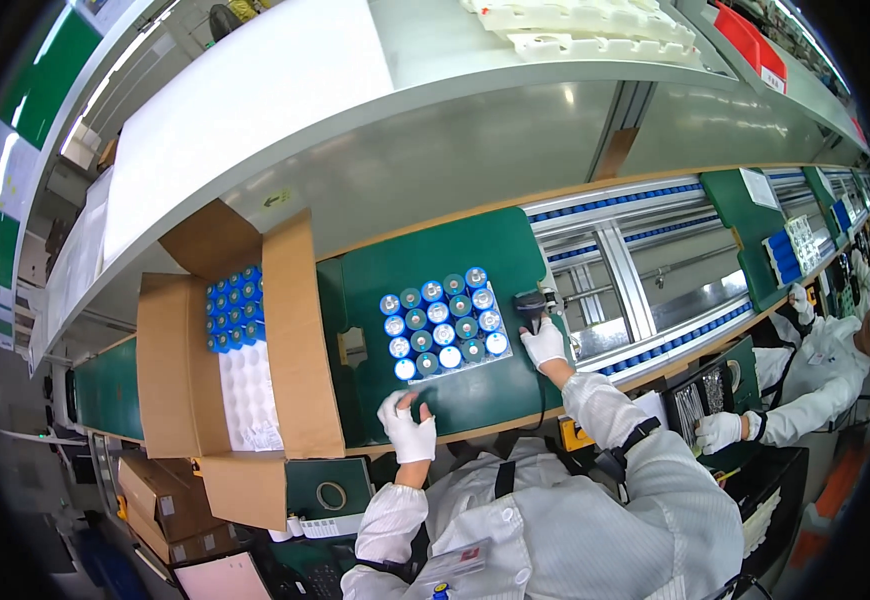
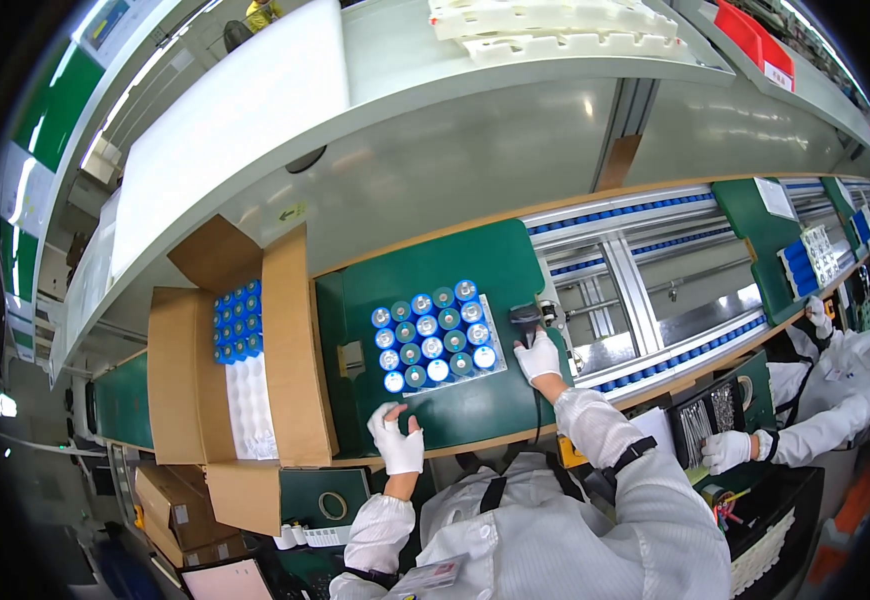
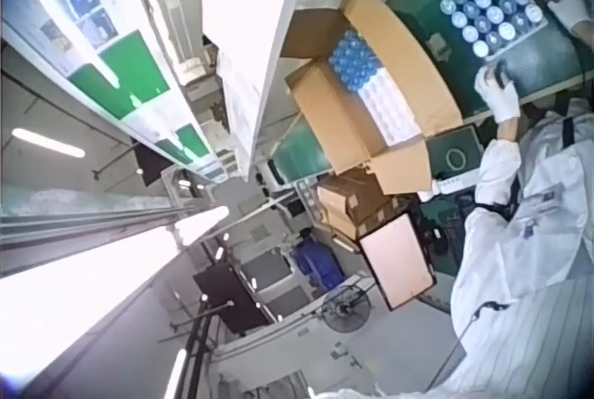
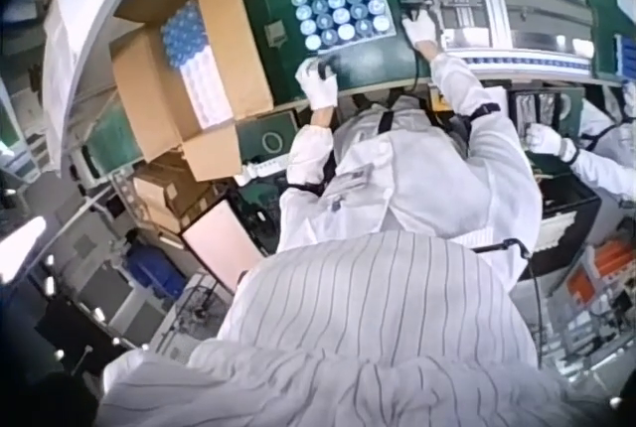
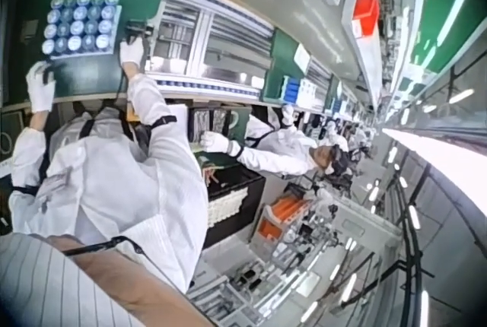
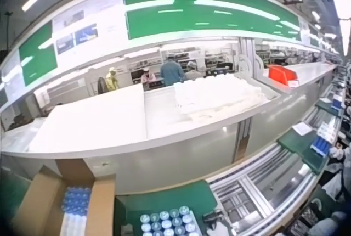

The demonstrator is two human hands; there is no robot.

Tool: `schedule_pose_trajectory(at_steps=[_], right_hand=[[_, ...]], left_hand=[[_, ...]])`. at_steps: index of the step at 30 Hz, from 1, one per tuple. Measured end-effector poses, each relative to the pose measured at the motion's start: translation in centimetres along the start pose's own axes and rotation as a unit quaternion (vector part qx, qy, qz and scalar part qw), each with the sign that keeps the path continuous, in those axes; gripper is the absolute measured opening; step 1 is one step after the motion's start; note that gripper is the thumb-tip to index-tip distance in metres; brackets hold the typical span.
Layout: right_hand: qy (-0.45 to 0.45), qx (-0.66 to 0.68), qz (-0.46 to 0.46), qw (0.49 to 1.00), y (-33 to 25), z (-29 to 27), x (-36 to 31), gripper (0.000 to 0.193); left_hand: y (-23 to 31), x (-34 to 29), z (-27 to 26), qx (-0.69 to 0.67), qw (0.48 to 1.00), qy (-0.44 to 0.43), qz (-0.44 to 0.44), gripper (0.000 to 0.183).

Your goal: The person removes batteries from a box, places them into a tray, and scans them with a handheld scanner. They then print and apply labels to the batteries before moving the tray aside and starting the process again with a new tray.

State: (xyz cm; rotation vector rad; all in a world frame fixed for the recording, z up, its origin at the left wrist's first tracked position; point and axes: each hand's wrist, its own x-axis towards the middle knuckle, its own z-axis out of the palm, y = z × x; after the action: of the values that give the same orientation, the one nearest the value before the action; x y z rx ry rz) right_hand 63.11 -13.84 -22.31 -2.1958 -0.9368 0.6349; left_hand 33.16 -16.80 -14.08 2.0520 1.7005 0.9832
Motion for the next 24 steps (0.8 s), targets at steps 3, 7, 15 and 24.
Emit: schedule_pose_trajectory(at_steps=[3, 7, 15, 24], right_hand=[[0.01, 0.015, -0.006, 1.0, 0.1, 0.2, -0.2, 0.061], [0.045, -0.033, -0.047, 0.997, 1.6, 0.7, -0.3, 0.059], [-0.072, 0.359, 0.108, 0.925, -4.9, -4.9, -2.1, 0.028], [-0.166, 0.36, 0.026, 0.918, -12.6, -8.2, -5.3, 0.04]], left_hand=[[-3.2, -2.0, 1.1, -0.025, 0.998, -0.015, -0.058, 0.031], [-2.8, -2.3, 1.7, -0.108, 0.99, -0.025, -0.085, 0.029], [5.0, 3.9, -0.5, -0.034, 0.977, -0.052, 0.202, 0.041], [6.0, 6.7, 5.4, 0.087, 0.971, -0.029, 0.22, 0.036]])
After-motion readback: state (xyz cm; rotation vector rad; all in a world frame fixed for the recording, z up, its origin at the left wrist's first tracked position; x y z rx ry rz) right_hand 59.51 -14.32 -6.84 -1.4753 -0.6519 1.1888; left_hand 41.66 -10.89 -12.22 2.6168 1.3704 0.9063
